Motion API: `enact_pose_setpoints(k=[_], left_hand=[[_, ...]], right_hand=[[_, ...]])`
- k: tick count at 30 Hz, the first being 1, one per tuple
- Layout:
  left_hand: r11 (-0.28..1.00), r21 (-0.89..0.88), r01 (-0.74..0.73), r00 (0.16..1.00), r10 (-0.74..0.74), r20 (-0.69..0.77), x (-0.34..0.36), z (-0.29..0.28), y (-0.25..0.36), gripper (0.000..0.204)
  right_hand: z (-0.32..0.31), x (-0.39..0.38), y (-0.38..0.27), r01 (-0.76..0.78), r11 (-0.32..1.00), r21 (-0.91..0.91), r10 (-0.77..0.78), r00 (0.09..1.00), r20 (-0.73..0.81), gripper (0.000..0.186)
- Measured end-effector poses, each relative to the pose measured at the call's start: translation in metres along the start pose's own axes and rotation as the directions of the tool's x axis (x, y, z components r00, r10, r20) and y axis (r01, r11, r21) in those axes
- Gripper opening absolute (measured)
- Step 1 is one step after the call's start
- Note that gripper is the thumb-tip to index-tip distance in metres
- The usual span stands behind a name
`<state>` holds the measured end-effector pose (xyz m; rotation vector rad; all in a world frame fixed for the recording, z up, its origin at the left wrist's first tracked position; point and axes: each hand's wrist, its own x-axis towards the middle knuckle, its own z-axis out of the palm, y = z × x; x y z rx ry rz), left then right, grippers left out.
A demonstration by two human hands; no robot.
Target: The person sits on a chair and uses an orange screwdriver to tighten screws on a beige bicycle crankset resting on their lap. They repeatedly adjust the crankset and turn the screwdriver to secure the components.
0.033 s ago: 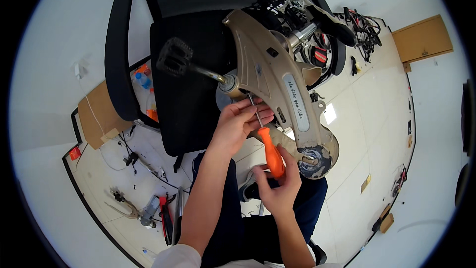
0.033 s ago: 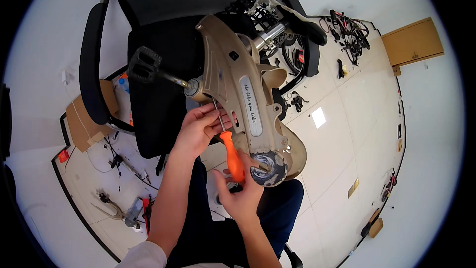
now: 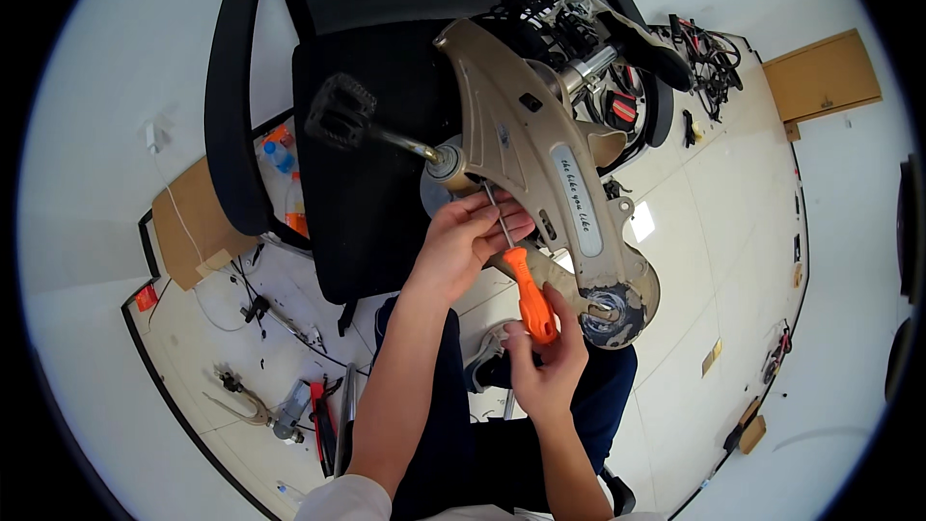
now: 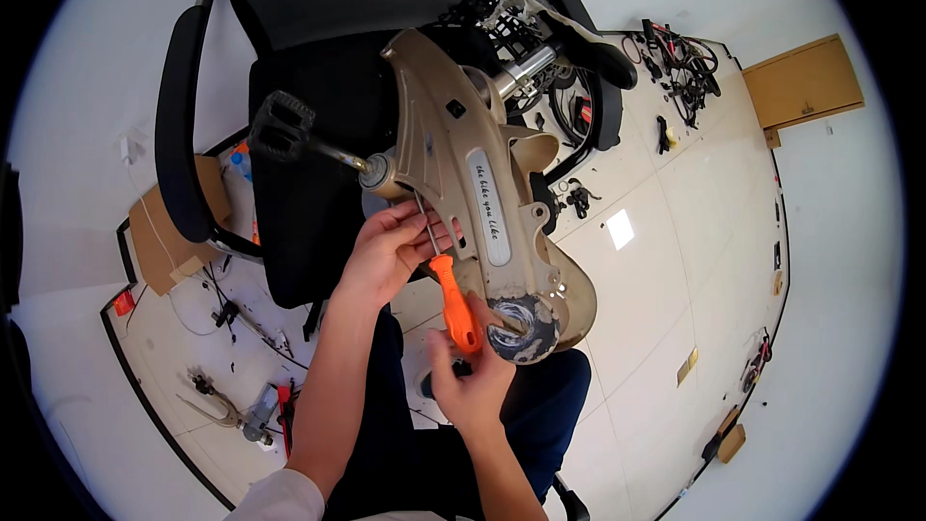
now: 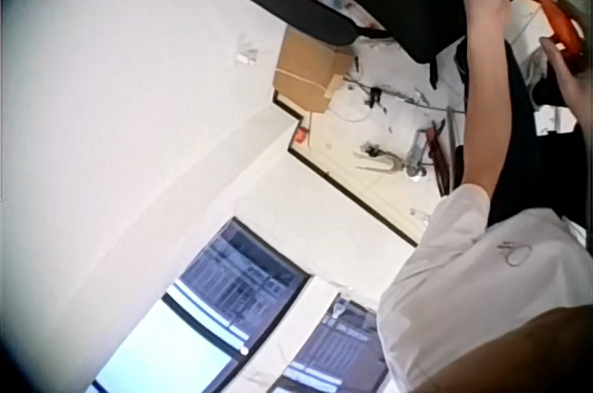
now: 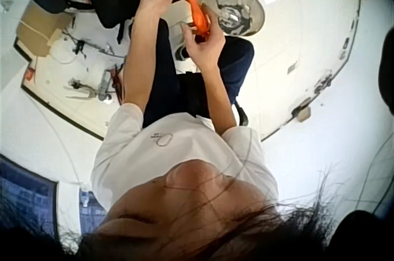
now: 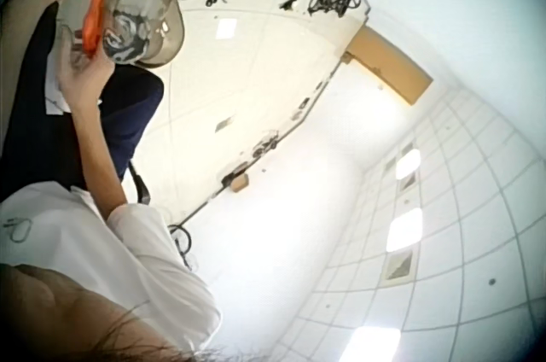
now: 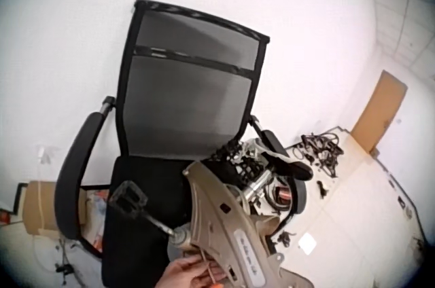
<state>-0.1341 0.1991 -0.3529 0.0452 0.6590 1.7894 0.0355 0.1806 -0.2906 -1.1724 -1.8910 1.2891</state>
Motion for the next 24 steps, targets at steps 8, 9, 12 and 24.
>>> enact_pose_setpoints(k=[8, 9, 12, 24], left_hand=[[0.999, -0.039, 0.013, 0.999, -0.014, -0.029, -0.003, 0.002, 0.000, 0.026], [1.000, -0.013, 0.013, 0.998, -0.013, -0.060, -0.003, 0.000, -0.001, 0.025], [0.999, 0.047, 0.026, 0.987, -0.018, -0.159, -0.001, 0.001, -0.001, 0.022], [0.994, 0.099, 0.053, 0.968, -0.027, -0.250, -0.002, 0.002, 0.002, 0.022]], right_hand=[[-0.001, 0.006, -0.007, 0.066, 0.983, -0.173, -0.069, 0.998, -0.012, 0.035], [0.000, 0.008, -0.014, -0.154, 0.986, 0.061, 0.155, 0.988, -0.011, 0.035], [-0.001, 0.012, -0.023, -0.536, 0.717, 0.446, 0.516, 0.838, 0.176, 0.039], [0.011, 0.003, -0.011, 0.124, 0.917, -0.378, -0.110, 0.992, 0.059, 0.039]])
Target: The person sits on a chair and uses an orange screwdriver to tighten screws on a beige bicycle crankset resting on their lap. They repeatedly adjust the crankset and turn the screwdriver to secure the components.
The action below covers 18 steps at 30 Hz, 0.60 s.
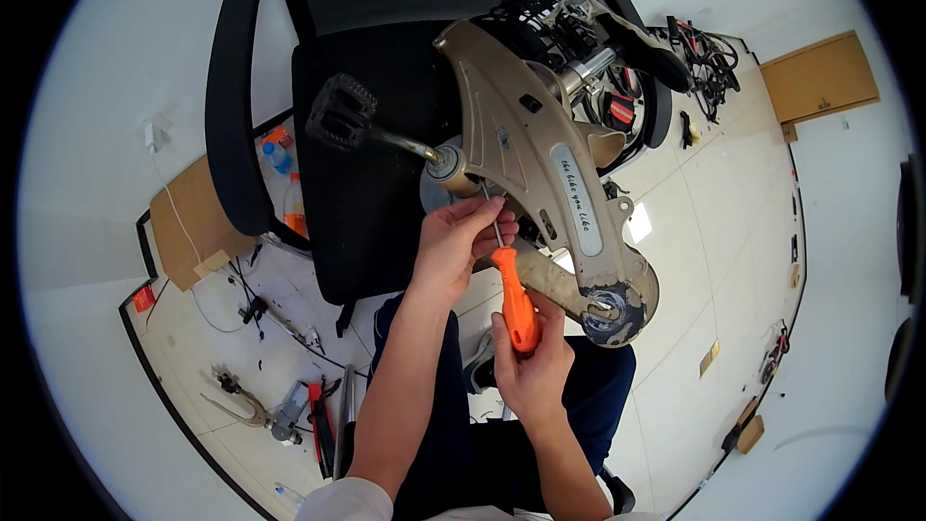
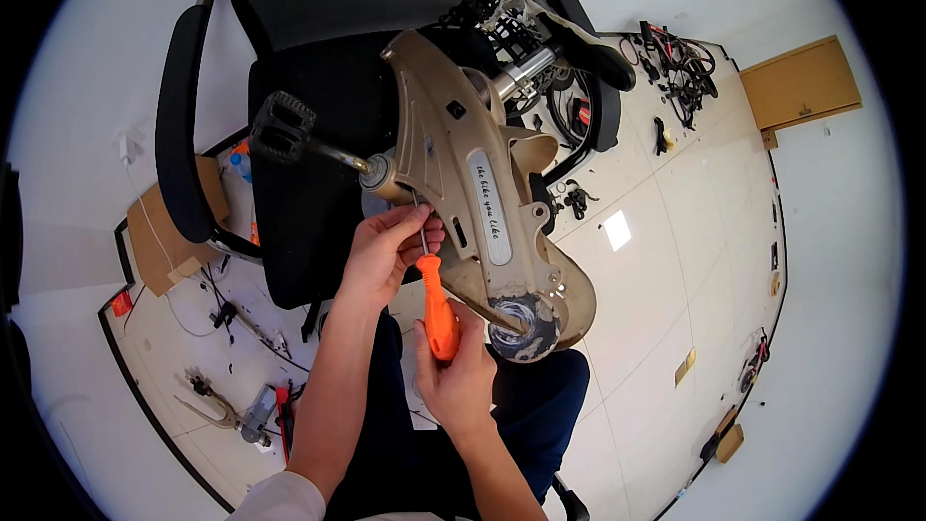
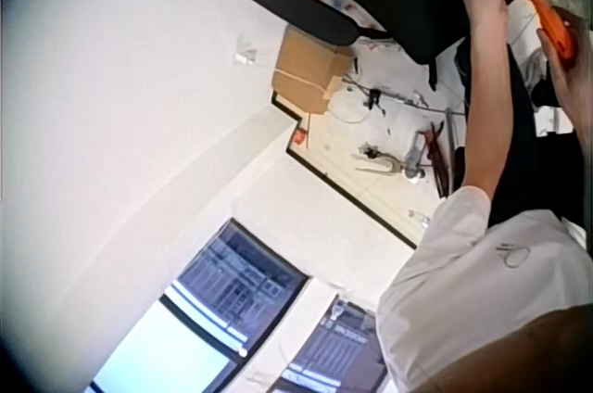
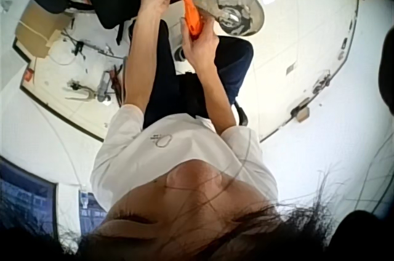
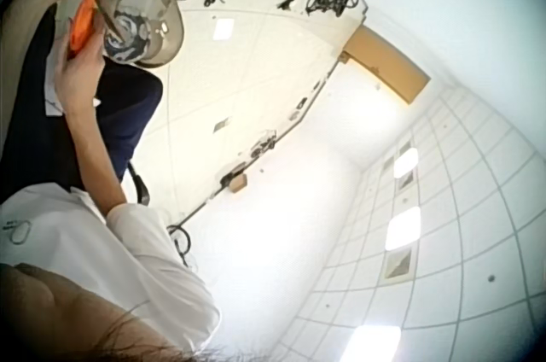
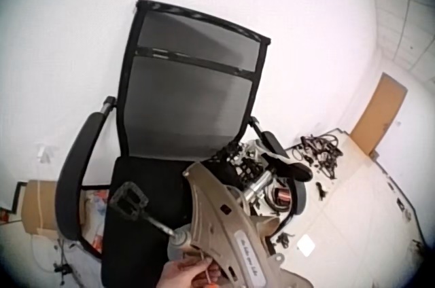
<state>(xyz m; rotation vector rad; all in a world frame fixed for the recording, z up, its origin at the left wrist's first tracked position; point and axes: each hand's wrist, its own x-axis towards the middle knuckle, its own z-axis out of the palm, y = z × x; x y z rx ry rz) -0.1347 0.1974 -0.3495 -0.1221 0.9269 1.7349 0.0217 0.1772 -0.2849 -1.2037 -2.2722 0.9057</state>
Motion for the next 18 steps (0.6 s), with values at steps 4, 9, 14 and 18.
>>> enact_pose_setpoints(k=[4, 9, 14, 18], left_hand=[[0.994, -0.112, 0.020, 0.996, -0.010, 0.091, 0.001, -0.007, 0.000, 0.026], [0.962, -0.269, 0.041, 0.981, 0.011, 0.191, 0.003, -0.005, -0.004, 0.029], [0.960, -0.273, 0.059, 0.973, 0.007, 0.232, -0.002, 0.001, 0.004, 0.030], [0.984, -0.176, 0.026, 0.979, 0.011, 0.205, -0.004, -0.001, 0.007, 0.029]], right_hand=[[0.002, 0.005, -0.011, 0.006, 0.996, 0.088, -0.011, 0.999, 0.053, 0.040], [0.001, 0.007, -0.008, 0.154, 0.986, -0.062, -0.159, 0.983, -0.087, 0.033], [0.000, 0.014, -0.001, 0.359, 0.893, -0.273, -0.397, 0.913, -0.098, 0.036], [-0.005, 0.018, 0.008, 0.499, 0.789, -0.357, -0.523, 0.852, 0.035, 0.037]])
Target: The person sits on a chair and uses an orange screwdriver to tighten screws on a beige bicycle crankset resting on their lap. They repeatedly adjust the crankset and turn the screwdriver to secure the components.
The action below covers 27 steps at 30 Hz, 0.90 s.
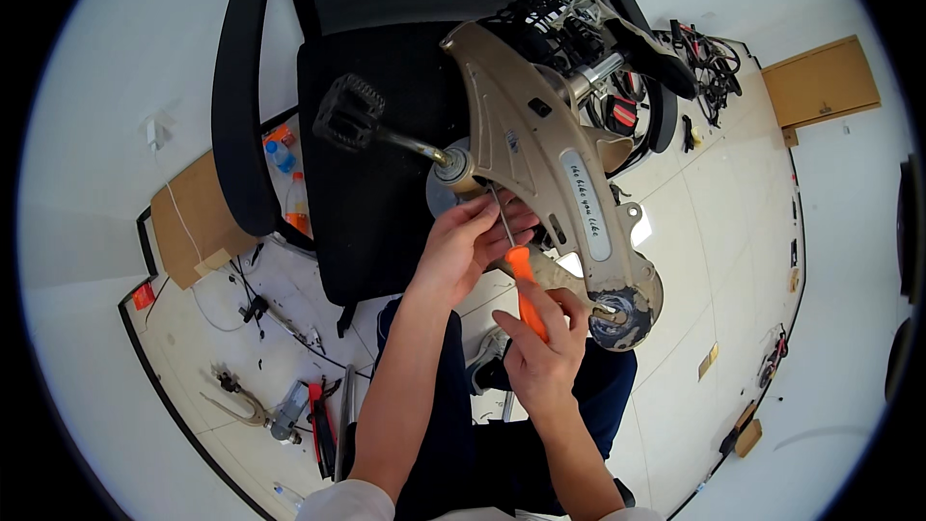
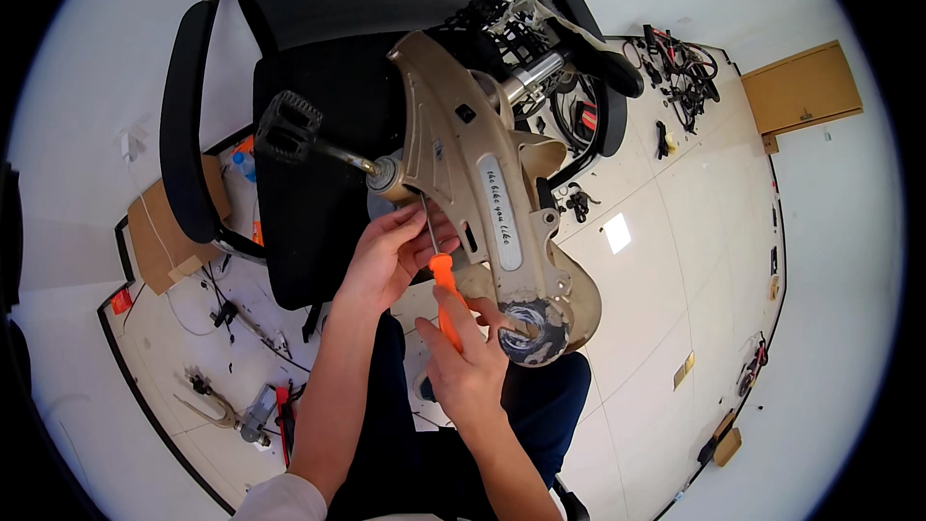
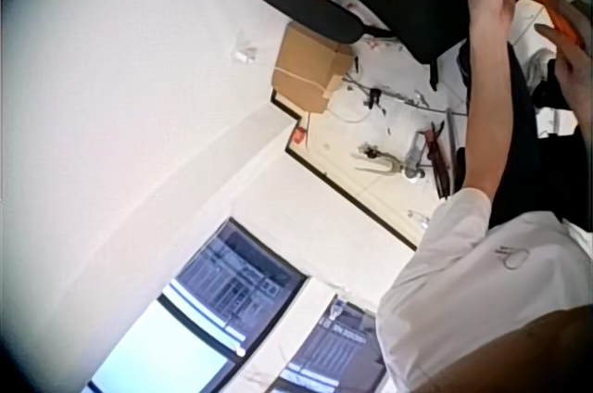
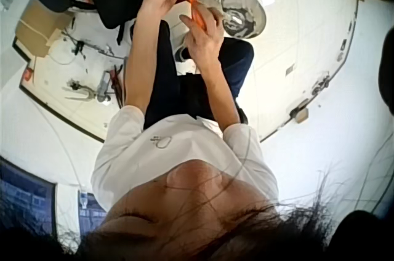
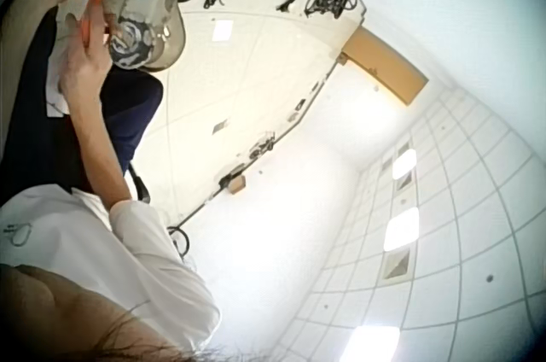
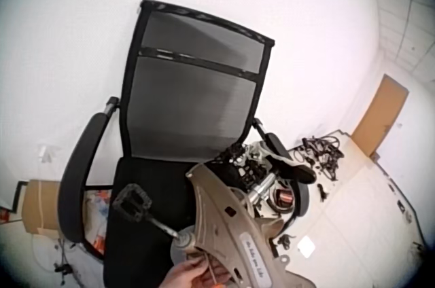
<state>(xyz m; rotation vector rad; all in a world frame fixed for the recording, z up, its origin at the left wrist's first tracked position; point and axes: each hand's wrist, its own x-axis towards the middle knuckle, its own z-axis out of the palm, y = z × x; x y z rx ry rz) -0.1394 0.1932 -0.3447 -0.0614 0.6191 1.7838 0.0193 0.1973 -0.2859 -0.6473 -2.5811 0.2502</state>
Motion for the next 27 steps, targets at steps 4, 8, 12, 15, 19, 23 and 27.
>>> enact_pose_setpoints(k=[4, 8, 12, 15, 19, 23, 27], left_hand=[[0.981, 0.195, 0.016, 0.991, 0.011, -0.136, 0.003, -0.004, -0.002, 0.028], [0.985, 0.171, 0.038, 0.996, -0.023, -0.088, 0.006, -0.006, -0.001, 0.027], [0.991, 0.137, -0.005, 1.000, 0.003, 0.018, 0.004, 0.001, 0.002, 0.028], [0.991, 0.133, -0.021, 0.999, 0.015, 0.049, 0.005, -0.002, -0.001, 0.028], [0.992, 0.125, -0.029, 1.000, 0.028, 0.009, 0.006, -0.005, -0.004, 0.026], [0.988, 0.154, -0.023, 0.991, 0.042, -0.124, 0.007, 0.000, -0.006, 0.022], [0.983, 0.178, -0.039, 0.971, 0.080, -0.224, 0.006, 0.006, -0.007, 0.019]], right_hand=[[-0.002, -0.002, -0.001, 0.114, 0.993, -0.026, -0.108, 0.982, 0.152, 0.036], [-0.008, 0.001, -0.014, -0.101, 0.979, 0.176, 0.086, 0.992, 0.089, 0.046], [-0.002, -0.014, -0.014, -0.244, 0.938, 0.246, 0.259, 0.966, -0.028, 0.042], [0.011, -0.020, -0.005, -0.211, 0.959, 0.191, 0.219, 0.975, -0.023, 0.042], [0.006, -0.017, -0.004, -0.223, 0.959, 0.174, 0.225, 0.974, 0.004, 0.035], [-0.008, -0.007, -0.013, -0.687, 0.408, 0.602, 0.594, 0.700, 0.396, 0.035], [-0.007, -0.003, -0.014, -0.595, -0.217, 0.774, 0.577, 0.561, 0.593, 0.042]])
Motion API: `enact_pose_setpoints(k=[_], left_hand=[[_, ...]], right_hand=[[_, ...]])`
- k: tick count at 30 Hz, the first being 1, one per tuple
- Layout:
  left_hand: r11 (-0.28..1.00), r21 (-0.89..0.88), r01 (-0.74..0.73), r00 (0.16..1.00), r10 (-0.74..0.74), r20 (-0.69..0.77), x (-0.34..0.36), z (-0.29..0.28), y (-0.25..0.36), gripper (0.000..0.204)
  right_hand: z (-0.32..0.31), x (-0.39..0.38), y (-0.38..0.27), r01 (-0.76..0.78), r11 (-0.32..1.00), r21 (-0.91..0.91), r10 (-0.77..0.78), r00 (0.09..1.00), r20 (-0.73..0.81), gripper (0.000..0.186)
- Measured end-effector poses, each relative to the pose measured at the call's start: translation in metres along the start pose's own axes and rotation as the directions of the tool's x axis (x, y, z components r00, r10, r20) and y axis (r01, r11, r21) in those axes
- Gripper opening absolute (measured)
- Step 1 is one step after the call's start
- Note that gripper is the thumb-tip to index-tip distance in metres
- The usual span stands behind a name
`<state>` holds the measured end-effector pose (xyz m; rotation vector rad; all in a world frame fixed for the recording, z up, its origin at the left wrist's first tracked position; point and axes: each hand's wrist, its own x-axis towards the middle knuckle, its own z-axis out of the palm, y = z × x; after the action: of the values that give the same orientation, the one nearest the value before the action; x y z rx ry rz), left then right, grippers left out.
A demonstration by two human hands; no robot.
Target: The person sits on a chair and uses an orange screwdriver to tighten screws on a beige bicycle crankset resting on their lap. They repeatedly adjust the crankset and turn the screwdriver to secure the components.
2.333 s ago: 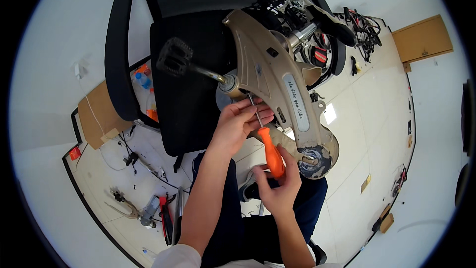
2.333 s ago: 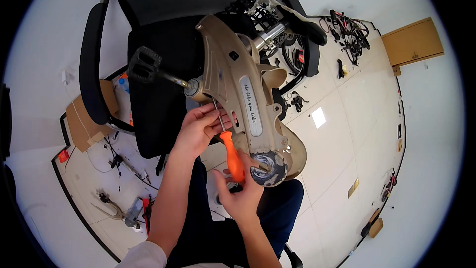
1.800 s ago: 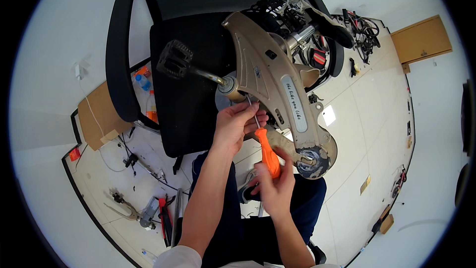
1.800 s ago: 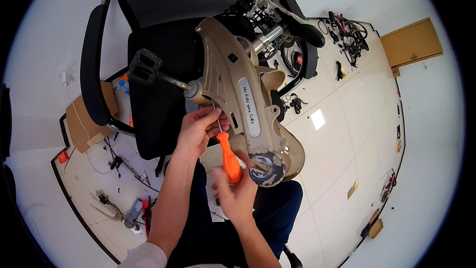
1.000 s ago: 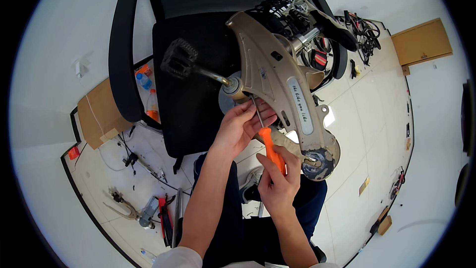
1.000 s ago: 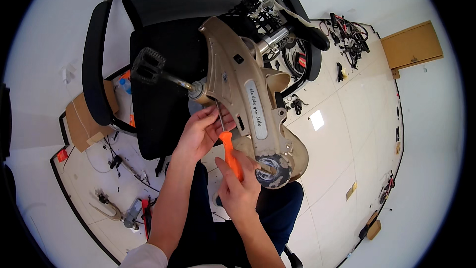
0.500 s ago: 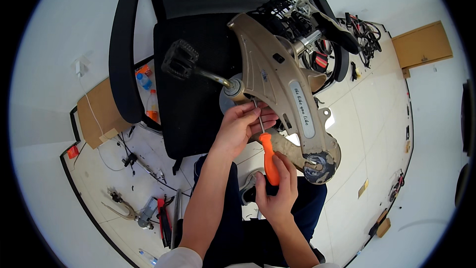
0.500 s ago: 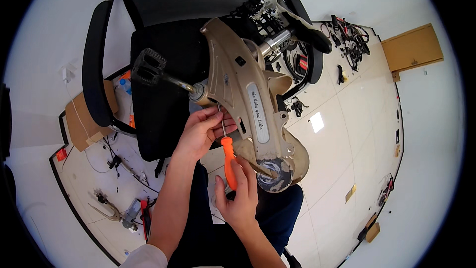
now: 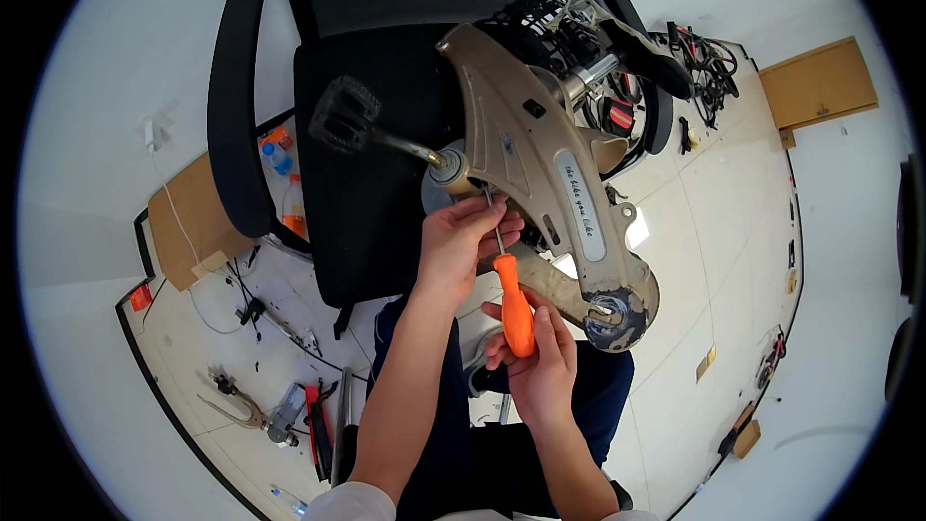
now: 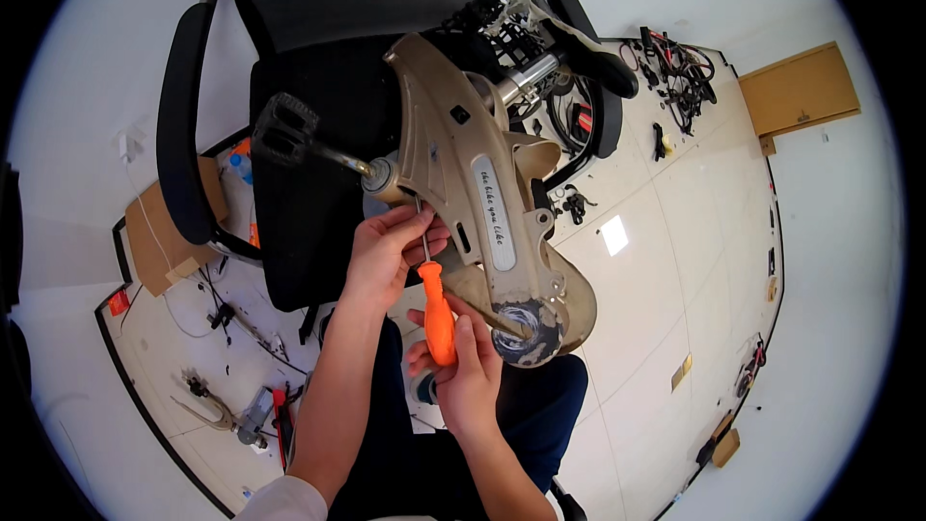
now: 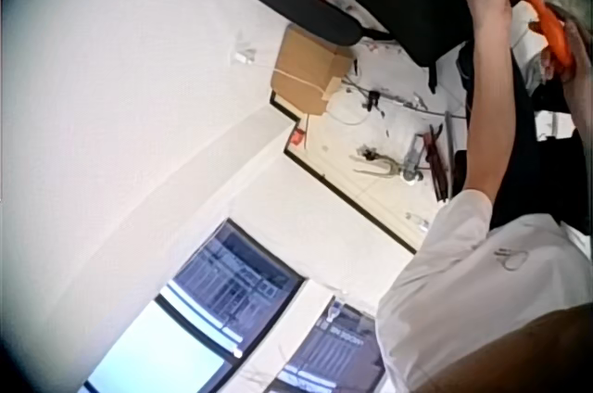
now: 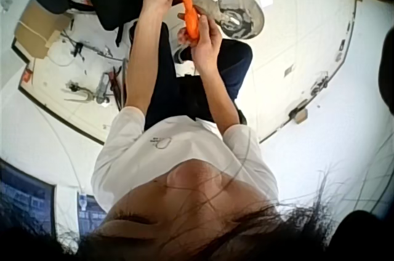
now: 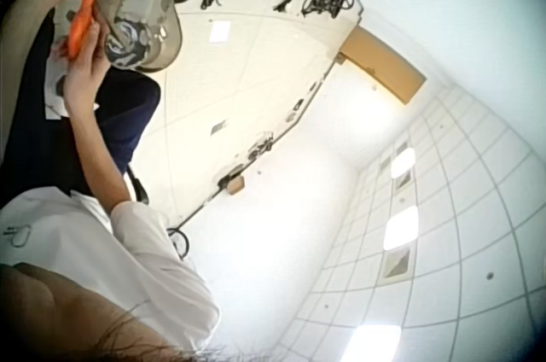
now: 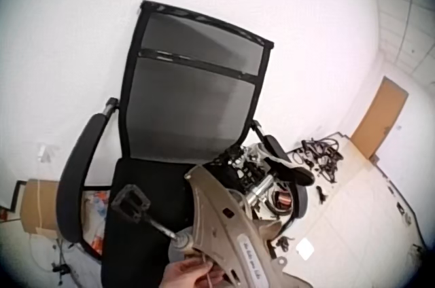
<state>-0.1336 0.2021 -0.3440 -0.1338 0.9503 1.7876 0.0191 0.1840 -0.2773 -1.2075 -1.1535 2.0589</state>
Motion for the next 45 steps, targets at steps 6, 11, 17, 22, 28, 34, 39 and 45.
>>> enact_pose_setpoints(k=[6, 11, 17, 22, 28, 34, 39, 45], left_hand=[[0.991, 0.079, -0.107, 0.984, 0.117, -0.132, -0.001, 0.007, -0.008, 0.020], [0.992, 0.022, -0.125, 0.982, 0.127, -0.139, 0.000, 0.004, -0.012, 0.021], [0.988, -0.143, 0.062, 0.995, -0.051, 0.082, 0.000, -0.012, -0.002, 0.026], [0.995, -0.096, 0.023, 0.998, -0.027, -0.049, 0.002, -0.009, 0.001, 0.023], [0.993, -0.110, 0.033, 0.995, -0.043, -0.089, 0.001, -0.006, -0.003, 0.026], [0.999, -0.047, -0.005, 0.998, 0.002, -0.070, -0.001, -0.002, -0.006, 0.028], [0.999, -0.041, 0.007, 0.998, -0.009, -0.064, 0.001, -0.004, -0.006, 0.027], [0.999, -0.041, -0.009, 0.998, 0.007, -0.063, 0.001, -0.001, -0.007, 0.027]], right_hand=[[0.003, -0.008, 0.008, 0.089, 0.783, -0.616, -0.134, 0.991, -0.027, 0.035], [-0.002, -0.001, 0.009, -0.307, 0.948, 0.077, 0.305, 0.951, 0.043, 0.051], [-0.005, 0.001, 0.016, -0.584, 0.676, 0.449, 0.441, 0.809, 0.388, 0.058], [0.004, -0.010, 0.019, 0.053, 0.899, -0.436, -0.084, 0.995, -0.052, 0.043], [0.000, -0.009, 0.020, 0.025, 0.889, -0.457, -0.046, 0.998, -0.035, 0.036], [-0.004, -0.009, 0.016, 0.012, 0.891, -0.453, -0.051, 0.996, -0.074, 0.038], [-0.003, -0.008, 0.015, 0.018, 0.897, -0.441, -0.057, 0.995, -0.076, 0.038], [-0.003, -0.008, 0.016, 0.020, 0.907, -0.421, -0.058, 0.995, -0.077, 0.038]])
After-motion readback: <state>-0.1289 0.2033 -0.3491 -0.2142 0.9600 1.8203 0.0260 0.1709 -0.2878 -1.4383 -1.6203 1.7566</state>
